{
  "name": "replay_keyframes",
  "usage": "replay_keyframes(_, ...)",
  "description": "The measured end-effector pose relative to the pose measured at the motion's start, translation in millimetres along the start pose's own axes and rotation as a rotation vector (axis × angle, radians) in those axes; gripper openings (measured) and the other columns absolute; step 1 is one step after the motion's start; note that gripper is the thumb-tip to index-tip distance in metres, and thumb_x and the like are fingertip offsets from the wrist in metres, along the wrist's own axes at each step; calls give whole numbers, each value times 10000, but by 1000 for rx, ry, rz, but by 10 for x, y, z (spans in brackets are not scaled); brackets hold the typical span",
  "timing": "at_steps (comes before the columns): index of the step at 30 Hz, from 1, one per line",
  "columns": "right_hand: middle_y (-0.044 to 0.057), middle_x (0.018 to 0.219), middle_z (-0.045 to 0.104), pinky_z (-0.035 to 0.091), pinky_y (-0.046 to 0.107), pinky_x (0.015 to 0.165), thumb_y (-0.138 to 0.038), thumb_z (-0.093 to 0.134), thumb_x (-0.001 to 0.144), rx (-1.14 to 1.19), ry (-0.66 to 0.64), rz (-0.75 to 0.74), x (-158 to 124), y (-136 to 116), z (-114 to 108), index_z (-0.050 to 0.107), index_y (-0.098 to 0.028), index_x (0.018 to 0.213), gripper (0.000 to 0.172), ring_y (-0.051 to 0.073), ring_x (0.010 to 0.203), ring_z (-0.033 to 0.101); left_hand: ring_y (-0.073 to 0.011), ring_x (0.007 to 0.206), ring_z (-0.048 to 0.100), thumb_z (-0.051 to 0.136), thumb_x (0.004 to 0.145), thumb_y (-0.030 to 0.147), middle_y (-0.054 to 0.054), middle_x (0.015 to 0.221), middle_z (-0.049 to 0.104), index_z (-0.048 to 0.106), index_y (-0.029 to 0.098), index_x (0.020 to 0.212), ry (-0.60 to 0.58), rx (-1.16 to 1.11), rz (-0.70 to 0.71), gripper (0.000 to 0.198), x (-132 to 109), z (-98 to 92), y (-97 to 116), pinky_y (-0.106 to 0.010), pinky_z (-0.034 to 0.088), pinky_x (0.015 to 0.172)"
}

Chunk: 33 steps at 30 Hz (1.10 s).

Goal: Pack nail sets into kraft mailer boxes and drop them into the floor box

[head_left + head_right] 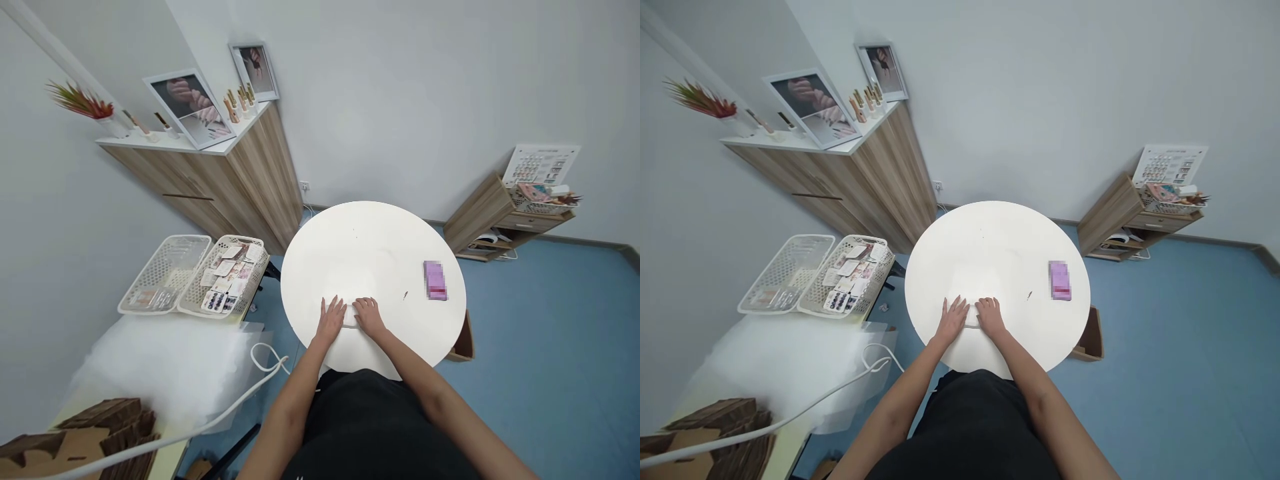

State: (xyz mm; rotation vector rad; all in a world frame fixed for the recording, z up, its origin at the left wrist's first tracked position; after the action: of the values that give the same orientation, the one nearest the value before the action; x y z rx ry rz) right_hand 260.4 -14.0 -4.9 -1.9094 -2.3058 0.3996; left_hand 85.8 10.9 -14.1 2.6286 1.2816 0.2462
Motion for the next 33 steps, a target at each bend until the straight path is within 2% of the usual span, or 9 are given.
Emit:
replay_keyframes(3,97,1376,549,158,535,1140,-170,429,915,-9,-62,-55,-68,-52,8,523,-213,1310,409,262,1296,421,-286,1421,301,426,901,219,-100,1461,471,360,225,1450,-69,-24,16,554,-87,-2,8,-656,37,1149)
replay_keyframes(5,125,1441,489,93,589,1146,-272,475,913,-18,-93,-90,-106,-62,9,479,-184,1366,461,291,1341,380,-310,1433,271,491,879,326,-126,1489,430,321,194,1472,-99,-33,42,630,-140,-16,2,-664,-8,1144)
replay_keyframes(7,160,1480,433,37,636,1139,-381,566,863,-40,-120,-145,-132,-65,4,443,-146,1400,598,332,1374,334,-326,1438,255,552,847,390,-145,1492,421,307,177,1475,-110,-23,88,707,-178,-28,0,-671,-49,1136)
replay_keyframes(10,188,1466,441,26,642,1141,-366,649,792,-86,-143,-204,-151,-76,-13,429,-118,1410,702,352,1368,344,-322,1414,314,572,847,359,-164,1437,485,356,163,1442,-96,-8,102,662,-209,-21,20,-663,-51,1140)
replay_keyframes(15,207,1426,479,130,592,1151,-274,586,813,-71,-163,-168,-201,-97,-35,463,-90,1371,601,329,1310,423,-323,1331,450,531,882,378,-162,1351,572,434,167,1382,-84,-120,42,551,-255,3,75,-660,4,1145)
replay_keyframes(21,187,1441,462,207,541,1132,-189,549,798,-26,-246,-131,-257,-67,-113,470,-120,1356,568,311,1284,448,-332,1365,393,533,860,460,-103,1362,574,524,227,1325,-187,-232,0,520,-262,-178,96,-635,-45,1149)
replay_keyframes(25,174,1330,535,292,451,1087,-183,526,826,-14,-206,-129,-204,-76,-232,563,-124,1189,370,272,1152,539,-311,1337,407,537,856,404,-106,1346,561,554,220,1285,-215,-262,-63,468,-224,-269,108,-630,16,1152)
replay_keyframes(29,97,1072,641,265,436,1096,-145,459,886,-15,-178,-136,-119,-81,-332,591,-156,1060,218,223,1016,587,-281,1252,469,483,885,353,-101,1258,578,586,233,1224,-177,-260,-127,374,-165,-271,99,-644,100,1137)
replay_keyframes(33,71,1020,666,228,449,1108,-167,448,922,-15,-189,-96,-12,-64,-379,614,-193,1025,198,211,1002,590,-281,1227,484,468,884,285,-108,1236,583,591,222,1195,-104,-222,-160,340,-79,-266,112,-657,140,1124)
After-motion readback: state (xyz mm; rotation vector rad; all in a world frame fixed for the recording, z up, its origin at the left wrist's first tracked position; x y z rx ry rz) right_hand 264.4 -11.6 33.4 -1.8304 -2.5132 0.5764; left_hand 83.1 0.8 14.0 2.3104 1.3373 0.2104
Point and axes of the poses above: each hand's wrist, its own x-axis towards the middle knuckle, its own z-axis out of the palm, y = z × x, the point moved 1 cm from there along x, towards the middle knuckle
